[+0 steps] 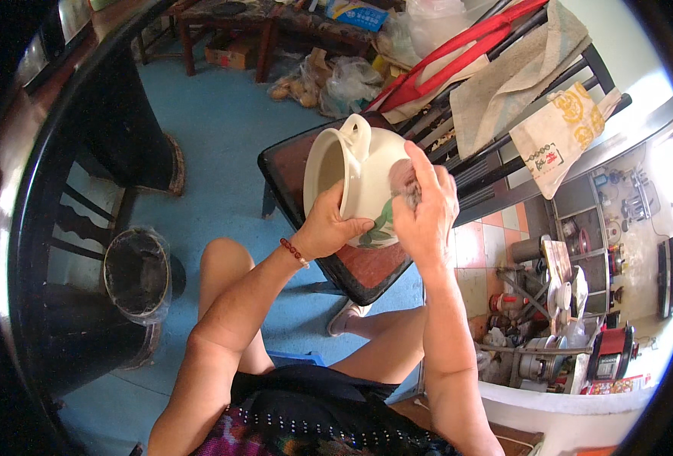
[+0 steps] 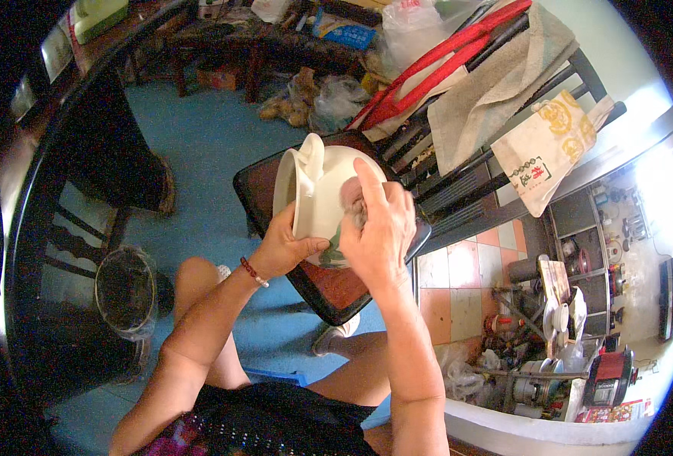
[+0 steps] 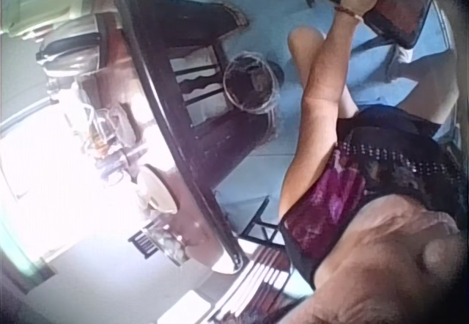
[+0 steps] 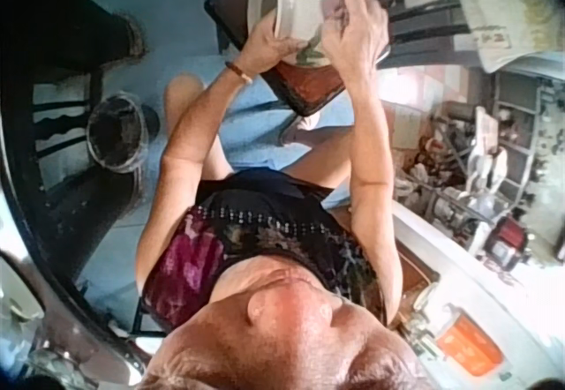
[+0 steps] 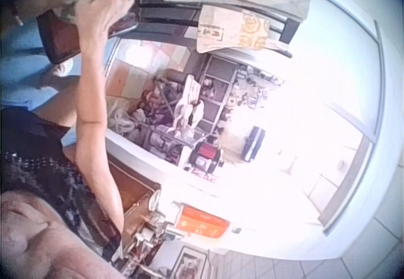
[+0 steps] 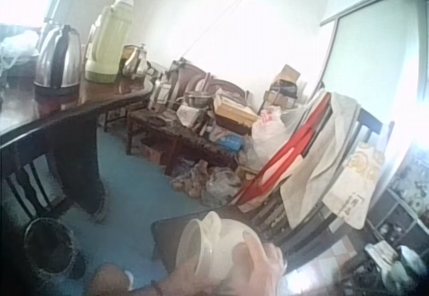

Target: The person scrubs the exterior and interior of a ceramic pot with a cloth, then wipes down a table and organizes food items and kitchenware.

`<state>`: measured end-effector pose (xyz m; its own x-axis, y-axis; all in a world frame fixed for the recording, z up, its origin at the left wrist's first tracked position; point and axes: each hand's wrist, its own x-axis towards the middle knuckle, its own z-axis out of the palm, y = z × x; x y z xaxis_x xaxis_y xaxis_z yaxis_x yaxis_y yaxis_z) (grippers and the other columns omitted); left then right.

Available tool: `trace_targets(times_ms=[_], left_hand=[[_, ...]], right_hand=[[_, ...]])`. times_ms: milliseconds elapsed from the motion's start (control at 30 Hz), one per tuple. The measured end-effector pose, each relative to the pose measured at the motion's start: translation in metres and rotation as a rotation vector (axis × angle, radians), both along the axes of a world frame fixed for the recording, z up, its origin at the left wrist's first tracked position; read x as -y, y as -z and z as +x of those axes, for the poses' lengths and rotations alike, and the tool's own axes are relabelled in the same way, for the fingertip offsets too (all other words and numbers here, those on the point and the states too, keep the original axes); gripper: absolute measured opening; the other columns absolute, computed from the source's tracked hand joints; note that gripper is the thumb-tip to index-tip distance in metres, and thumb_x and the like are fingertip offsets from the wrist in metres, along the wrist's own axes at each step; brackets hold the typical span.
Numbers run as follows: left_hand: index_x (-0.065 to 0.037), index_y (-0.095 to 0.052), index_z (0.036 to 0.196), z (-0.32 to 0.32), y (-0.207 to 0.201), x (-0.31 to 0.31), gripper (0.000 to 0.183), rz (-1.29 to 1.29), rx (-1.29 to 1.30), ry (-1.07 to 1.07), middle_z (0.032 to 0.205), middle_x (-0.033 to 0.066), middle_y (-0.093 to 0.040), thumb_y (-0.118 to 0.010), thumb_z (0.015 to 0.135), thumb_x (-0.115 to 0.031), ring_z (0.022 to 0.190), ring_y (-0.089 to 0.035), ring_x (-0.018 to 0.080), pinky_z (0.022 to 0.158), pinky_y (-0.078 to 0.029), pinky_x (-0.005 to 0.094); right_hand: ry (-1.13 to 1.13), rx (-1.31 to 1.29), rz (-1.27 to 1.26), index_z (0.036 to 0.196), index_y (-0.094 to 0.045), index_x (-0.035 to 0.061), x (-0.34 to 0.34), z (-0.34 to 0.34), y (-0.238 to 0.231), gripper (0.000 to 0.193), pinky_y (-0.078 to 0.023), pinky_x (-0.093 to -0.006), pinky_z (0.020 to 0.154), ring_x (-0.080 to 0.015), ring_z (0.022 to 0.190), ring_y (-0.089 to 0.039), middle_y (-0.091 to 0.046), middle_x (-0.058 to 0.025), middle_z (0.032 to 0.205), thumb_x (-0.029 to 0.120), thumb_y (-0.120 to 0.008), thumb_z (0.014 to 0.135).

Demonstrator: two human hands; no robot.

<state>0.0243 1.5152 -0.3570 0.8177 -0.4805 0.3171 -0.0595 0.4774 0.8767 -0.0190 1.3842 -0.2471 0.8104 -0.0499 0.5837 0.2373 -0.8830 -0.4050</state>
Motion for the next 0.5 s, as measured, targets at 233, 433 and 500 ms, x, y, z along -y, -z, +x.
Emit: trace_targets(times_ms=[233, 433, 500], left_hand=[[0.001, -0.049, 0.121, 0.002, -0.004, -0.002, 0.053, 0.038, -0.062, 0.022, 0.108, 0.0074, -0.061, -0.072, 0.074, -0.005, 0.098, -0.055, 0.0140, 0.088, -0.045, 0.0304], [0.002, -0.048, 0.122, 0.001, -0.005, 0.000, 0.055, 0.115, 0.044, -0.044, 0.107, 0.0072, -0.060, -0.072, 0.073, -0.002, 0.099, -0.055, 0.0143, 0.086, -0.046, 0.0295], [0.002, -0.048, 0.123, 0.003, -0.008, -0.004, 0.050, 0.077, 0.021, -0.030, 0.109, 0.0068, -0.059, -0.069, 0.078, -0.005, 0.099, -0.054, 0.0130, 0.086, -0.045, 0.0287]], right_hand=[[-0.195, -0.039, -0.252, 0.096, -0.066, 0.0053, 0.007, 0.035, -0.014, 0.038, -0.046, -0.0424, 0.077, -0.0342, 0.088, -0.054, -0.057, -0.0135, 0.093, 0.021, -0.077, 0.064], [-0.147, -0.056, -0.411, 0.080, -0.066, 0.0031, -0.005, 0.058, -0.006, 0.023, -0.047, -0.0424, 0.076, -0.0349, 0.086, -0.055, -0.057, -0.0143, 0.087, 0.021, -0.072, 0.068], [-0.153, -0.026, -0.356, 0.079, -0.064, 0.0020, -0.006, 0.063, -0.002, 0.021, -0.047, -0.0422, 0.076, -0.0346, 0.086, -0.056, -0.058, -0.0139, 0.087, 0.021, -0.069, 0.071]])
